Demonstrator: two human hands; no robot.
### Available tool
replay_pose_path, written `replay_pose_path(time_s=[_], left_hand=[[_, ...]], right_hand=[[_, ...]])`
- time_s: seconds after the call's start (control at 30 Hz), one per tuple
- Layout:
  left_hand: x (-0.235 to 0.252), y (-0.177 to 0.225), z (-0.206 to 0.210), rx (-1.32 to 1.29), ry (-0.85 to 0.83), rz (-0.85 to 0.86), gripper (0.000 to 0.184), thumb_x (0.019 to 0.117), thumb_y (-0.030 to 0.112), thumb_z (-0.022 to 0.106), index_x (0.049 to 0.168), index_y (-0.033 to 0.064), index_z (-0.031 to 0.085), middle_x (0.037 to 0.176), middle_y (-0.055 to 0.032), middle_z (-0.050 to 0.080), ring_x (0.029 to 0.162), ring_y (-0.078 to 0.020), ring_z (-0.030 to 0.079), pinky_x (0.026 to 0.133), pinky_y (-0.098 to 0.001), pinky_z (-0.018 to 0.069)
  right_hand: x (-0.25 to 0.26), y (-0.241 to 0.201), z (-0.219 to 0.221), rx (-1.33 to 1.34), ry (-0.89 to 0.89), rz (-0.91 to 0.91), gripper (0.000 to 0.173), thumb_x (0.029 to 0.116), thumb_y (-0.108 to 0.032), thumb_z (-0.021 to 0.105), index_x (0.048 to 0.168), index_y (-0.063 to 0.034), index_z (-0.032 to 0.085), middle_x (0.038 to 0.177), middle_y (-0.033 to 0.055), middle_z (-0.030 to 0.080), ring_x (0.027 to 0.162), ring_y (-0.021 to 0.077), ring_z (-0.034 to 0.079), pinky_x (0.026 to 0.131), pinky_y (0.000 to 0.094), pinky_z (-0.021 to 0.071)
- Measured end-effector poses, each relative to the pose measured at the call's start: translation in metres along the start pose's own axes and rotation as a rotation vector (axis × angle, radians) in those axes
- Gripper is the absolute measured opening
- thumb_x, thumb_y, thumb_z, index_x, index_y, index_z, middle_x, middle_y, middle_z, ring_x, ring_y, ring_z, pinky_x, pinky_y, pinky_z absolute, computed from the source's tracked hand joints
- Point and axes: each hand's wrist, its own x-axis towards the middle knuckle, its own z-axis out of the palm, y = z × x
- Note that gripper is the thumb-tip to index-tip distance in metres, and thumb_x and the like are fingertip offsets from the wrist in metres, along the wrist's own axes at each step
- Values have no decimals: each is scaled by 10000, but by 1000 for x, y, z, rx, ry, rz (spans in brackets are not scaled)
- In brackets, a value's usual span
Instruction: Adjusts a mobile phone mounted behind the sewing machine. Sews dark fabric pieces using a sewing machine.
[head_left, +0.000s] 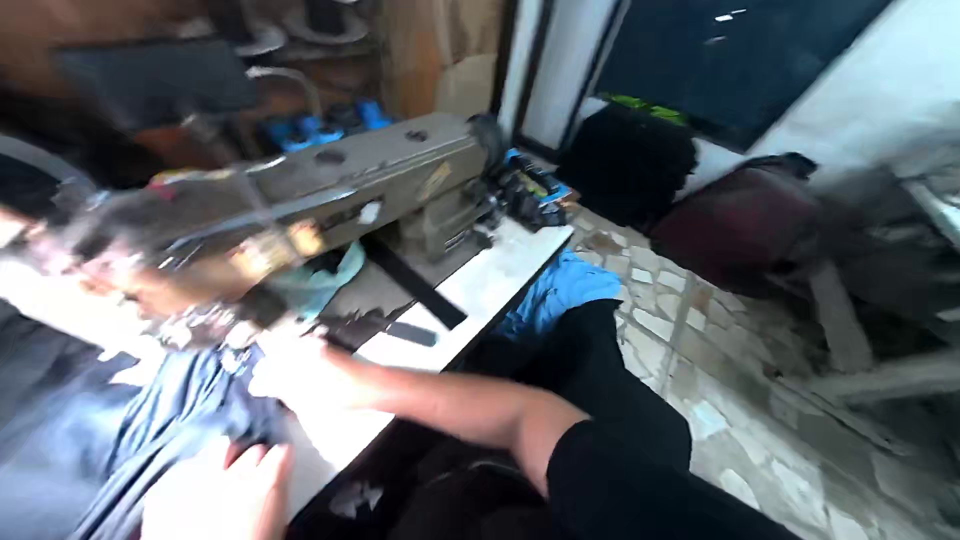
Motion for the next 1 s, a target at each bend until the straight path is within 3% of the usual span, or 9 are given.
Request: replay_pose_path(time_s=[0.07, 0.13, 0.23, 0.3, 0.43, 0.53, 0.7, 0.83, 1.0], left_hand=[[8, 16, 20, 67, 229, 46, 126, 810, -23, 605, 693, -20, 649, 670, -189, 653, 801, -447, 694, 816, -614, 508], [10, 18, 34, 5, 285, 36, 130, 832, -54, 597, 712, -48, 648, 656, -200, 649, 730, -434, 701, 871, -631, 510], [4, 19, 51, -4, 343, 21, 132, 854, -7, 566, 767, -27, 664, 635, -157, 607, 614, -369, 647, 606, -517, 505], [1, 22, 52, -32, 334, -7, 88, 831, -5, 607, 773, -25, 670, 637, -151, 596, 613, -368, 641, 538, -493, 477], [-5, 21, 36, -228, 165, -130, 214, 900, 153, 597, 833, -19, 705, 720, -166, 613, 755, -393, 659, 615, -523, 486], [2, 5, 27, -310, 218, -159, 255, 926, 146, 561, 862, -34, 729, 884, -198, 643, 886, -387, 667, 736, -532, 544], [37, -25, 42, -173, 277, -33, 452, 899, 136, 529, 1306, -3, 667, 1384, -212, 627, 1247, -437, 601, 1013, -604, 448], [38, -33, 52, -115, 210, -58, 531, 929, 217, 496, 1418, 39, 602, 1452, -168, 597, 1311, -473, 549, 976, -649, 454], [33, -40, 49, -98, 243, -12, 533, 883, 248, 507, 1328, -4, 657, 1360, -214, 648, 1167, -482, 633, 860, -636, 510]], right_hand=[[-21, 15, 10, -70, 187, -383, 167, 918, 36, 632, 1012, 24, 771, 1087, 209, 740, 1136, 358, 674, 1055, 490, 480], [-39, 22, 18, -133, 245, -524, 164, 891, 37, 648, 984, -3, 777, 1119, 187, 752, 1179, 364, 675, 1045, 516, 497], [-59, 26, 24, -166, 258, -544, 140, 901, 16, 637, 936, -2, 771, 1104, 184, 755, 1127, 347, 703, 987, 493, 548], [-63, 27, 27, -197, 249, -523, 145, 906, 2, 630, 939, -12, 770, 1129, 181, 751, 1128, 343, 704, 975, 495, 551], [-66, 22, 31, -243, 261, -497, 119, 909, -35, 634, 874, -28, 747, 1133, 194, 750, 1121, 366, 709, 924, 522, 565], [-67, 20, 29, -223, 250, -494, 132, 911, -29, 628, 849, -24, 744, 1105, 207, 749, 1107, 369, 711, 912, 509, 571], [-66, 18, 27, -227, 271, -522, 171, 919, 0, 593, 801, -23, 715, 929, 175, 732, 994, 324, 718, 889, 447, 578], [-70, 15, 28, -233, 258, -484, 170, 935, -5, 583, 858, -24, 734, 1053, 196, 740, 1034, 323, 723, 848, 434, 596], [-67, 7, 28, -272, 226, -469, 179, 947, -16, 569, 885, -30, 736, 1008, 187, 730, 1008, 321, 712, 833, 429, 588]])
